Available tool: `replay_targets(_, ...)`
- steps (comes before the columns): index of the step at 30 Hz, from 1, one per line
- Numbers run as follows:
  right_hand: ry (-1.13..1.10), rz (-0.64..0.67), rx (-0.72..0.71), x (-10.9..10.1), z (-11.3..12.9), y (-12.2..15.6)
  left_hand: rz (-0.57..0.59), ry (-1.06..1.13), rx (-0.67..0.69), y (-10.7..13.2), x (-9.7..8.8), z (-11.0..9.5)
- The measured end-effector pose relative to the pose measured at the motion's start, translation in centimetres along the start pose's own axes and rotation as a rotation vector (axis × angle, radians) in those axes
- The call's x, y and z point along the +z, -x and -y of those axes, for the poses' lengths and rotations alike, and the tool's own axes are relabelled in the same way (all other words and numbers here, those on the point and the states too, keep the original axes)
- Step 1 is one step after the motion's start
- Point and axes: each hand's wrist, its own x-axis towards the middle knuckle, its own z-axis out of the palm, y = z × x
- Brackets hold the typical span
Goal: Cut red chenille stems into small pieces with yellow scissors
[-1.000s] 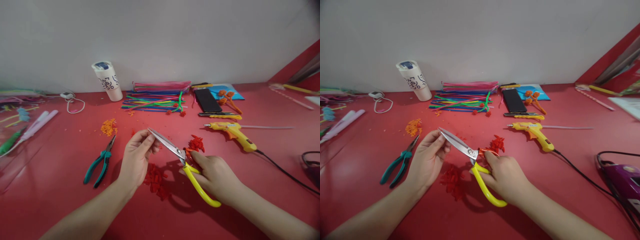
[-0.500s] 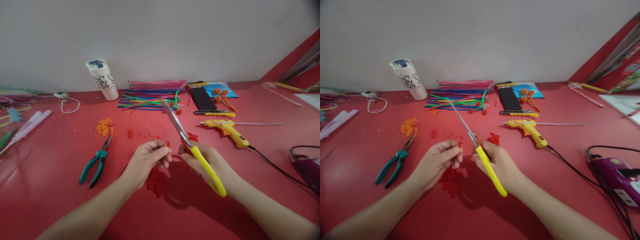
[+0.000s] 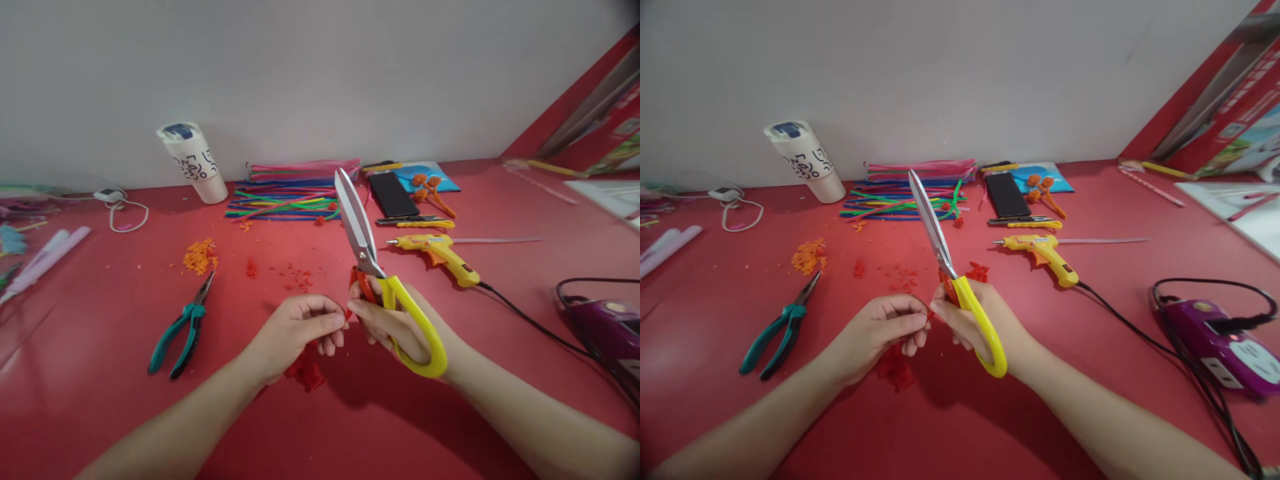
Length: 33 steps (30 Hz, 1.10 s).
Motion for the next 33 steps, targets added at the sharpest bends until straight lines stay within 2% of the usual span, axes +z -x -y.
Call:
replay_targets(7,0.081,-0.154,0.129,0.0,0.5,-0.6,-0.025,0.082,0.004,-0.1,-0.5,0.0)
replay_targets(10,0.039,-0.092,0.123,0.0,0.4,-0.6,-0.024,0.092,-0.033,-0.2,-0.5,0.0)
replay_targets(14,0.101,0.007,0.082,0.0,0.0,-0.3,-0.026,0.111,-0.061,-0.2,-0.4,0.1)
replay_targets(19,0.233,-0.09,0.038,0.5,0.1,-0.3,-0.039,0.154,-0.028,-0.3,-0.6,0.1)
replay_targets(23,0.212,-0.175,0.12,0.4,0.6,-0.6,-0.051,0.202,-0.004,-0.3,-1.0,-0.1)
replay_targets(28,0.142,-0.165,0.192,0.2,0.7,-0.8,-0.045,0.207,-0.003,-0.4,-1.0,0.0)
replay_targets(33,0.091,-0.108,0.161,0.7,0.7,-0.5,-0.03,0.177,-0.044,-0.3,-0.6,0.2)
